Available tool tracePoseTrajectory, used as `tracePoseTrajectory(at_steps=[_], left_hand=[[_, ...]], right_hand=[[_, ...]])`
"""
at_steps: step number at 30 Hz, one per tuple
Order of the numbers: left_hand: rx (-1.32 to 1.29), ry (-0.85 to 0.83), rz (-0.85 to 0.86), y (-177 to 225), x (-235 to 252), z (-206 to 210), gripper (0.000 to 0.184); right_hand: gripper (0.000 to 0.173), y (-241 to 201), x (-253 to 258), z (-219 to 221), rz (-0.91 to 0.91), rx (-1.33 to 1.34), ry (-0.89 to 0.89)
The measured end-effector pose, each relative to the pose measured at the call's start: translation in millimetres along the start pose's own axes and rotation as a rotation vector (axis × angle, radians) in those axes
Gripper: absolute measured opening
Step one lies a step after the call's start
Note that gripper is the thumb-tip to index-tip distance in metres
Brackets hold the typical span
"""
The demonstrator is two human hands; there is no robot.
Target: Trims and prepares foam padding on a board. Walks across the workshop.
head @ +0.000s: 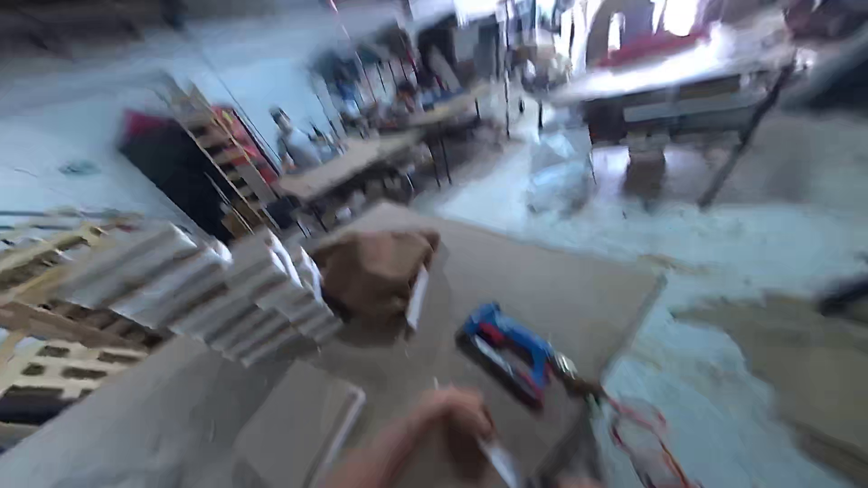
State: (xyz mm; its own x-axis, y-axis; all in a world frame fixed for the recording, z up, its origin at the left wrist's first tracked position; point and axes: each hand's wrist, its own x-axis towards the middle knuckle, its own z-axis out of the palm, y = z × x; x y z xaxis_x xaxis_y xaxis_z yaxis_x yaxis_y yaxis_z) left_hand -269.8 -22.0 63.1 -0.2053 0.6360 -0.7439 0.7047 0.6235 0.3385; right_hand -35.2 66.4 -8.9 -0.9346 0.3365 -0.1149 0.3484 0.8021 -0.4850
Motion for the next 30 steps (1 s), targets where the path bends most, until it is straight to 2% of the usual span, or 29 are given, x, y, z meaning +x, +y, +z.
tracePoseTrajectory(at_steps=[2,4,8,12,15,21,24,30], left_hand=[[0.017,-0.099,0.094,-7,26,33,0.026],[0.095,-0.156,0.157,-7,36,41,0.024],[0.185,-0.086,0.197,-17,48,46,0.025],[0.12,-0.028,0.252,-20,52,51,0.021],[0.068,0.001,0.283,-24,52,51,0.015],[0.054,0.091,0.224,-24,52,58,0.014],[0.097,0.159,0.152,-21,50,64,0.015],[0.116,0.21,0.125,-19,47,68,0.016]], right_hand=[[0.022,20,-17,24,0.006,0.006,0.066],[0.025,32,-4,37,0.052,0.053,-0.017],[0.028,42,-9,45,0.135,0.24,-0.066],[0.025,47,-31,43,0.095,0.351,0.091],[0.023,34,-34,43,0.024,0.343,0.143],[0.016,6,-22,46,-0.097,0.156,0.179],[0.018,-5,-15,44,-0.108,0.107,0.117],[0.02,-10,-6,47,-0.138,0.074,0.056]])
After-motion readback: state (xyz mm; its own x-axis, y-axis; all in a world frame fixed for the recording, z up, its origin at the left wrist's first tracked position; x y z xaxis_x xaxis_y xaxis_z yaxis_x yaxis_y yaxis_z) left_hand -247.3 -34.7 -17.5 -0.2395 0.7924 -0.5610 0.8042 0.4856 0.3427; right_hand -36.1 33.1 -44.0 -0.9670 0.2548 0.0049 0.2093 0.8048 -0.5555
